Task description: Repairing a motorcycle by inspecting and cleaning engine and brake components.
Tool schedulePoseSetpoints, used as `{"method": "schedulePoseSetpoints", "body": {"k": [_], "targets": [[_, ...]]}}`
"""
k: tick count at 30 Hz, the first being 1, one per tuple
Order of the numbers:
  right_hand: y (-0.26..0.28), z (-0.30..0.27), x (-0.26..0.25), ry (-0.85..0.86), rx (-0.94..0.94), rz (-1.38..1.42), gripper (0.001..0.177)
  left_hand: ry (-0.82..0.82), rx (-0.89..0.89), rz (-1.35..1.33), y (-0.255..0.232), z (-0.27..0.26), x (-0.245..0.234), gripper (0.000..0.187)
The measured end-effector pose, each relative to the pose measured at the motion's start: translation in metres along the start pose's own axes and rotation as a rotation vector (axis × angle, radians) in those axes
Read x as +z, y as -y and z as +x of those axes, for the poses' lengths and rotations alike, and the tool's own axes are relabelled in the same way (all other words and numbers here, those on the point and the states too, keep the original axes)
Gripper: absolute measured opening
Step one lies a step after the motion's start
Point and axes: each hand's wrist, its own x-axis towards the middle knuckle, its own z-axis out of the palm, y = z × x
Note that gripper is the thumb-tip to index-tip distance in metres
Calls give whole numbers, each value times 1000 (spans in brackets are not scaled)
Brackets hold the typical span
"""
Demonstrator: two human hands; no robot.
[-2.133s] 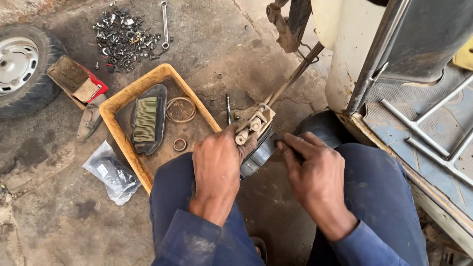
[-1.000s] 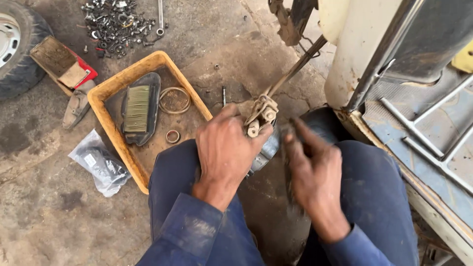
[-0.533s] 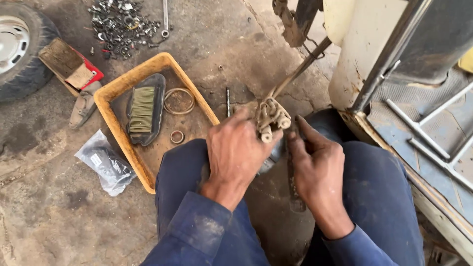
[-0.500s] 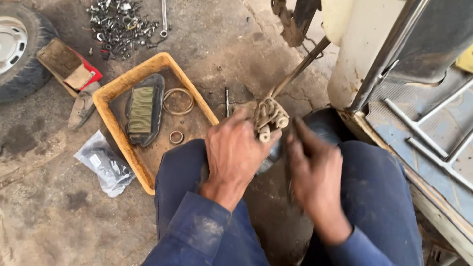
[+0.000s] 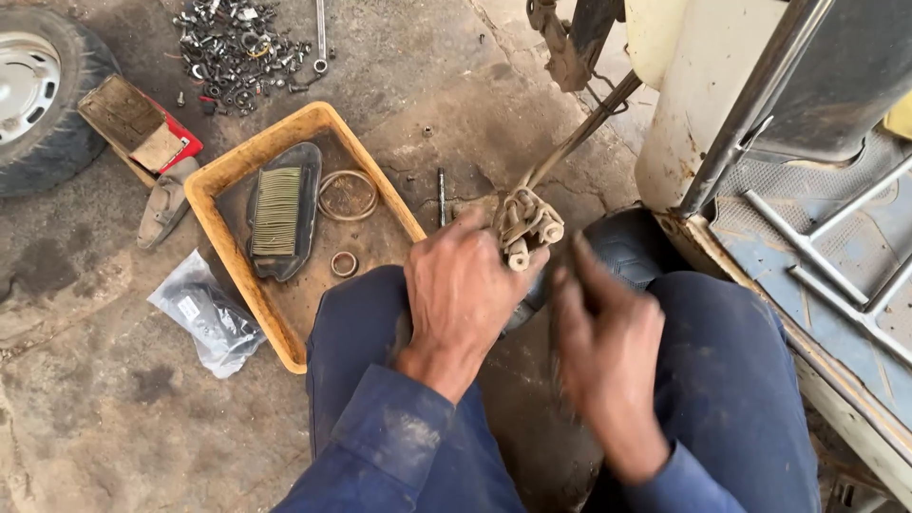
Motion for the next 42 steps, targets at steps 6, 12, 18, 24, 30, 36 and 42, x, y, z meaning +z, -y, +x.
{"method": "schedulePoseSetpoints", "body": {"k": [6,12,18,24,30,36,42], "targets": [[0,-4,-1,-23,-131,23,45,-84,31,28,-2,0,-1,54],[9,-21,3,-10,-54,63,45,-167,91,-19,-6,4,-4,52],[10,-20,-2,-11,-98,144,46,-83,-26,-69,-4,5,-3,50],[-3,-15,0,-127,-452,117,41,-145,16,-13,-3,0,-3,54],[0,-5,-3,67,125,-80,45,-85,16,16,1,2,2,50],[6,-10,-2,-83,-272,14,43,-163,70,-25,-3,2,-3,47],[8,-21,-3,-66,-254,14,44,-122,40,-20,-4,3,-5,49]]}}
